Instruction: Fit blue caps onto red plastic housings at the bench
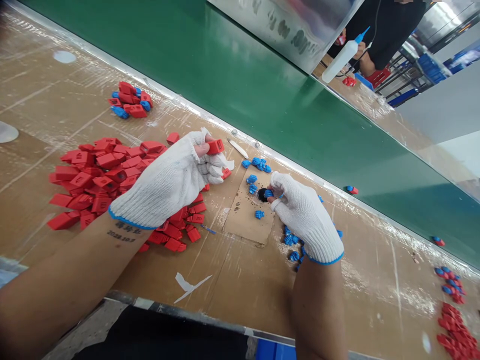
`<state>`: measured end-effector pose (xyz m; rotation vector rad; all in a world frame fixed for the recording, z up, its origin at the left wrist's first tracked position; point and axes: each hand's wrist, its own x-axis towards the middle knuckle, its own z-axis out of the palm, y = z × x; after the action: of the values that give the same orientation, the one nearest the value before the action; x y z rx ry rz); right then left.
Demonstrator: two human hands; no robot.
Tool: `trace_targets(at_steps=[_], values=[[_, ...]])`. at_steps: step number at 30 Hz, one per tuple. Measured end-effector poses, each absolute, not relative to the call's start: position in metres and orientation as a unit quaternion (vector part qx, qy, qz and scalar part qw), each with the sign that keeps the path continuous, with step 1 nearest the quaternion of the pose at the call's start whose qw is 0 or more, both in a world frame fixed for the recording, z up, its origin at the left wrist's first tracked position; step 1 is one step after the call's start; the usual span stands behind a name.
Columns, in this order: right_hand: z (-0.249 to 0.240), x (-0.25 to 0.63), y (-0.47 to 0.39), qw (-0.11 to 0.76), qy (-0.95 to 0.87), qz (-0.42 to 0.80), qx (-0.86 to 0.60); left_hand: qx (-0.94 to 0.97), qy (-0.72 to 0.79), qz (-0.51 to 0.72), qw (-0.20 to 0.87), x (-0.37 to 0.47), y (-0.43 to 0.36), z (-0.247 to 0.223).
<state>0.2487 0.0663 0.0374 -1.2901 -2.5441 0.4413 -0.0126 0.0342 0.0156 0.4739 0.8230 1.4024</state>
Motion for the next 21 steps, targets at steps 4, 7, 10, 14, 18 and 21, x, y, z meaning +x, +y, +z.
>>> trace_targets(at_steps=[4, 7, 10, 14, 18, 21], values=[[0.037, 0.247, 0.067, 0.132, -0.880, 0.160, -0.427, 0.218, 0.366, 0.628, 0.651, -0.012, 0.035, 0.015], [0.036, 0.244, 0.068, 0.137, -0.886, 0.168, -0.409, 0.214, 0.371, 0.626, 0.652, -0.012, 0.035, 0.016], [0.036, 0.242, 0.068, 0.135, -0.887, 0.165, -0.409, 0.198, 0.370, 0.624, 0.659, -0.013, 0.035, 0.018], [0.036, 0.243, 0.068, 0.135, -0.888, 0.161, -0.409, 0.184, 0.372, 0.617, 0.668, -0.013, 0.034, 0.019], [0.037, 0.250, 0.067, 0.132, -0.885, 0.150, -0.421, 0.186, 0.368, 0.611, 0.676, -0.014, 0.034, 0.017], [0.039, 0.257, 0.066, 0.130, -0.877, 0.146, -0.438, 0.187, 0.365, 0.611, 0.677, -0.013, 0.034, 0.016]])
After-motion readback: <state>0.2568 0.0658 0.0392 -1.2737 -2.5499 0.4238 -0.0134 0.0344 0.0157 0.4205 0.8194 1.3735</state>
